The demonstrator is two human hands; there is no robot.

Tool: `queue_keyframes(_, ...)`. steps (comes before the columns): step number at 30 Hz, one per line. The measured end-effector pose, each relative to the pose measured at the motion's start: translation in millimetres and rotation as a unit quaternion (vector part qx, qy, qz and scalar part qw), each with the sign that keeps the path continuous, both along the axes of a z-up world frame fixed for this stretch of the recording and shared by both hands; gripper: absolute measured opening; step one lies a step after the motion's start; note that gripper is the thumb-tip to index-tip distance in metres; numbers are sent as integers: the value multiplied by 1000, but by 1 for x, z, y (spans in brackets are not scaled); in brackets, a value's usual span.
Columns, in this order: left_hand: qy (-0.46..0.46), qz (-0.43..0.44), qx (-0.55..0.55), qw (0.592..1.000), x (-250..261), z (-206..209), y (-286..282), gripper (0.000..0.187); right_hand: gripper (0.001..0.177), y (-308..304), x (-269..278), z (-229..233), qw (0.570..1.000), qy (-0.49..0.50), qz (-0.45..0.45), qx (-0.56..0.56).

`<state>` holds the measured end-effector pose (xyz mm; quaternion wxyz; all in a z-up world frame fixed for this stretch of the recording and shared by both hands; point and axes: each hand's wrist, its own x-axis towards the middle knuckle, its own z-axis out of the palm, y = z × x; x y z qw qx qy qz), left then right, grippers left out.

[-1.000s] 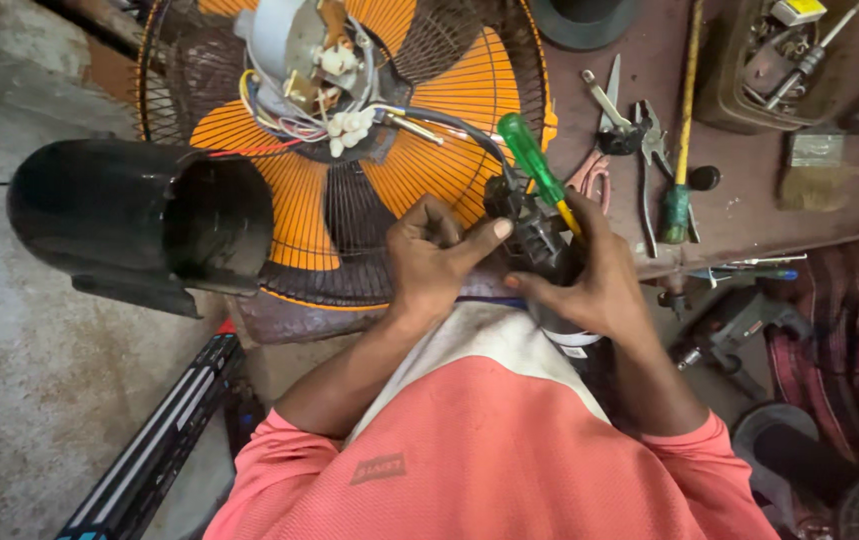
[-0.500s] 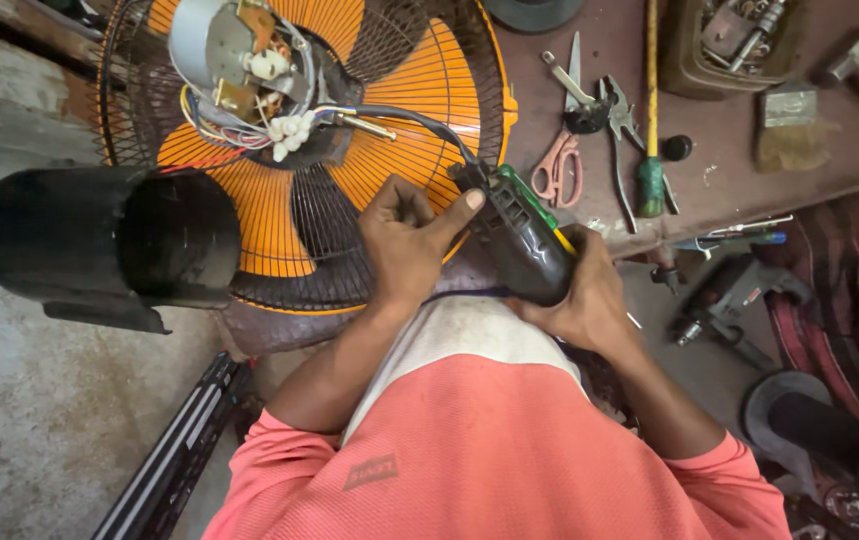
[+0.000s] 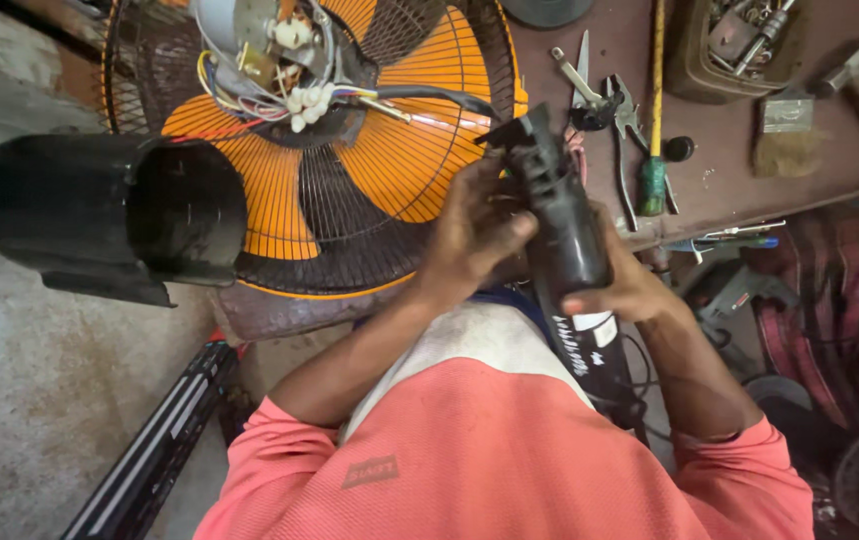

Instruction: The person disassembles a standing electric fan, removing the rear motor housing and using a screwdriver to detach internal components. They then work on the fan's neck joint, using a screwdriver to loosen and adjust the mounting hardware.

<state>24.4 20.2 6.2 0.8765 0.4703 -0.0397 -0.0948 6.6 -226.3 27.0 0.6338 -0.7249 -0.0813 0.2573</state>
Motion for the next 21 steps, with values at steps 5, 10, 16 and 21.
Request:
queue_keyframes(5,-26,-55,32,998,5,-2,-6,107,98,-21,-17,-33,920,264,-61,283)
queue_keyframes(10,-39,-77,37,996,7,0,-23,111,86,31,-15,-12,866,232,-249,365)
queue_keyframes(16,-34,-22,58,998,5,5,-34,110,53,46,-6,-7,880,195,-318,292)
queue_keyframes(21,7,-69,-2,998,9,12,-29,91,39,30,-25,-13,965,-24,-210,-158)
